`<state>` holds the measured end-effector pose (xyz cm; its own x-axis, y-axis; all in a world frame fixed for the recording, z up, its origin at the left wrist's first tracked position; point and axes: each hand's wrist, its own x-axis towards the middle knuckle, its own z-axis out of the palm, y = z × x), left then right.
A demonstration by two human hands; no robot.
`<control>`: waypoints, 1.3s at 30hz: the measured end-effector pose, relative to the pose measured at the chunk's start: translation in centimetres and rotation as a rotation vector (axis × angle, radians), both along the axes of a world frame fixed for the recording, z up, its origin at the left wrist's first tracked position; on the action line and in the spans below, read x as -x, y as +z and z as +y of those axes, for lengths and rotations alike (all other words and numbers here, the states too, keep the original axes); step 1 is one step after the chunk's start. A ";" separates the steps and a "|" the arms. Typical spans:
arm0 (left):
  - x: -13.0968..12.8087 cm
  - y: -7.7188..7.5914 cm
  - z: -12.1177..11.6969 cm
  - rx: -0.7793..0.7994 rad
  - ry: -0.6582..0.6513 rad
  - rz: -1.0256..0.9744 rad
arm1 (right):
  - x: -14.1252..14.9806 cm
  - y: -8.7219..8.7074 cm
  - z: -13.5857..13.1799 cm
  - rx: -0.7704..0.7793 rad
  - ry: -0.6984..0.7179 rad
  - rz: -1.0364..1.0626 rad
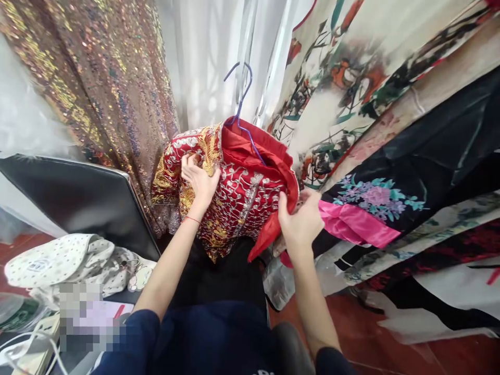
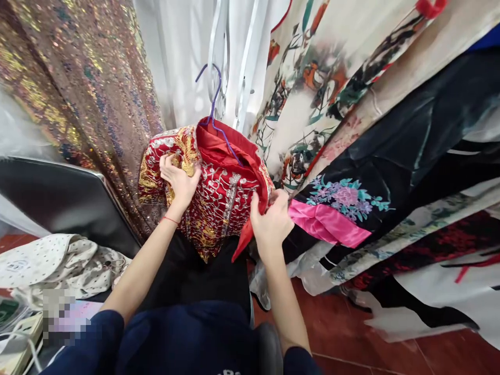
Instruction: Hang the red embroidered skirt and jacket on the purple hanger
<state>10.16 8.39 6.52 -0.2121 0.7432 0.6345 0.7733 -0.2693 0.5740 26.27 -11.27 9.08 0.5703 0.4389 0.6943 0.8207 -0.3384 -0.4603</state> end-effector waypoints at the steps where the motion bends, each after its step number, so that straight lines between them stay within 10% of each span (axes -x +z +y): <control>1: 0.7 0.2 0.9 0.024 0.030 -0.017 | -0.3 0.5 0.5 -0.015 -0.011 0.018; 14: 9.3 11.5 8.1 -0.020 -0.014 0.080 | -3.9 0.5 1.3 -0.187 0.110 -0.058; 22: 10.8 6.0 9.2 0.357 0.083 0.282 | -3.7 -4.0 3.3 -0.006 -0.038 -0.038; 32: 14.3 10.9 -0.8 0.155 0.221 0.324 | -1.5 4.5 -1.7 -0.303 -0.220 -0.099; 39: 11.8 4.3 -3.2 0.465 0.005 0.589 | 4.3 -3.5 2.6 0.161 0.037 -0.483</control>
<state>-1.61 5.19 10.81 0.0610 0.9624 0.2645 0.9883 -0.0953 0.1188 21.93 -8.66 5.57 0.1827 0.5758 0.7969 0.9399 -0.3402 0.0303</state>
